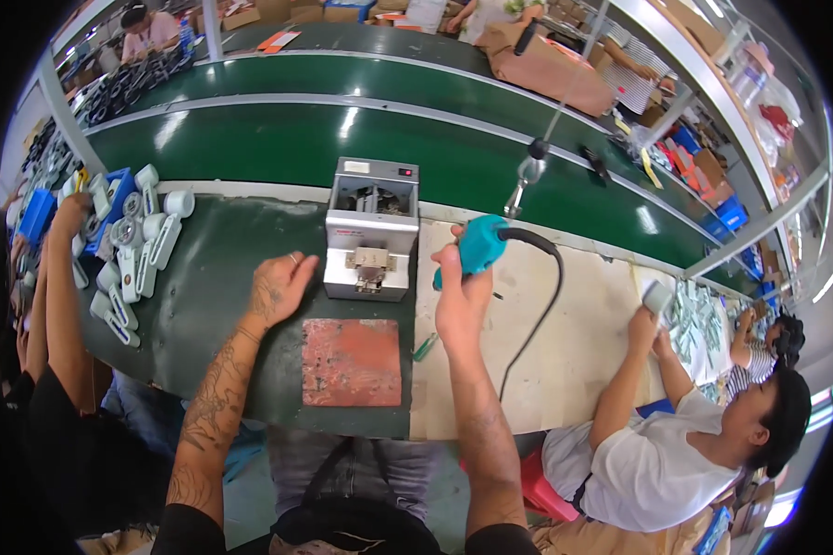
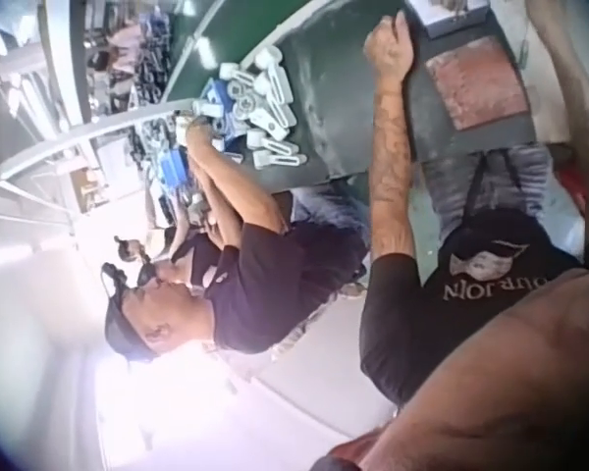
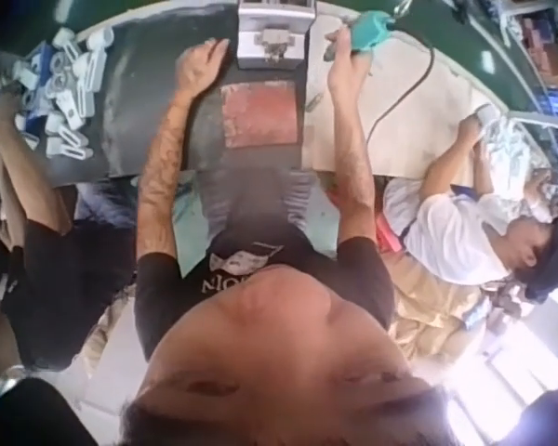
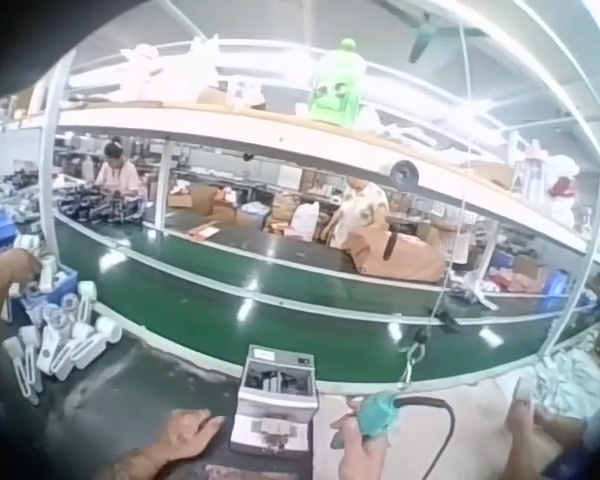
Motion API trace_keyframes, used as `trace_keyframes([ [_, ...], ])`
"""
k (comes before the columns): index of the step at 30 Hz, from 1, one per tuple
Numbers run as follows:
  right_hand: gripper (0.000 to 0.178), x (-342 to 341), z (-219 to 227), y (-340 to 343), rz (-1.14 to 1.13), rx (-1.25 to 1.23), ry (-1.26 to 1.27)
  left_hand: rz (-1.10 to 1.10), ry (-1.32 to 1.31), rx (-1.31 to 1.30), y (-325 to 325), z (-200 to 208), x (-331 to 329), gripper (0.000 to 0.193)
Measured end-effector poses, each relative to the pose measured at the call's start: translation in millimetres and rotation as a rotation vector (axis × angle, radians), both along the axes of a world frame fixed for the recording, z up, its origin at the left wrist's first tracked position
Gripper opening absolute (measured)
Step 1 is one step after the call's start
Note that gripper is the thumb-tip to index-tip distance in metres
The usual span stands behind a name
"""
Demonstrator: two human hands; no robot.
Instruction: Assembling plastic housing components using an electric screwdriver on a factory production line.
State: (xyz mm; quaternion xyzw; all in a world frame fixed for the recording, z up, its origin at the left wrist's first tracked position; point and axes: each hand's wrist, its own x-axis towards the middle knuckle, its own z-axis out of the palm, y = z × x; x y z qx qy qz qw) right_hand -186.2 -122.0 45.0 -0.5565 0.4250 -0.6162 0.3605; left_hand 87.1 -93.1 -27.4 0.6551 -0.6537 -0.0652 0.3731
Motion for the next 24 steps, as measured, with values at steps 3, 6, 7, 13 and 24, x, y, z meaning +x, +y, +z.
trace_keyframes([
  [3,0.03,-1,-18,-10,-0.155,-0.034,0.016,0.084,0.097,0.088,-26,0,10,0.036],
  [6,0.034,-3,-46,2,-0.173,-0.118,-0.01,0.043,0.153,0.151,-24,-3,10,0.034],
  [7,0.037,-4,-49,8,-0.123,-0.115,-0.043,0.028,0.173,0.124,-24,-9,13,0.031],
  [13,0.04,-5,-61,16,0.032,-0.108,0.025,-0.007,0.32,0.019,-28,-9,10,0.029],
  [24,0.026,-35,-40,59,-0.028,0.031,0.051,-0.052,0.291,-0.5,5,56,-60,0.003],
])
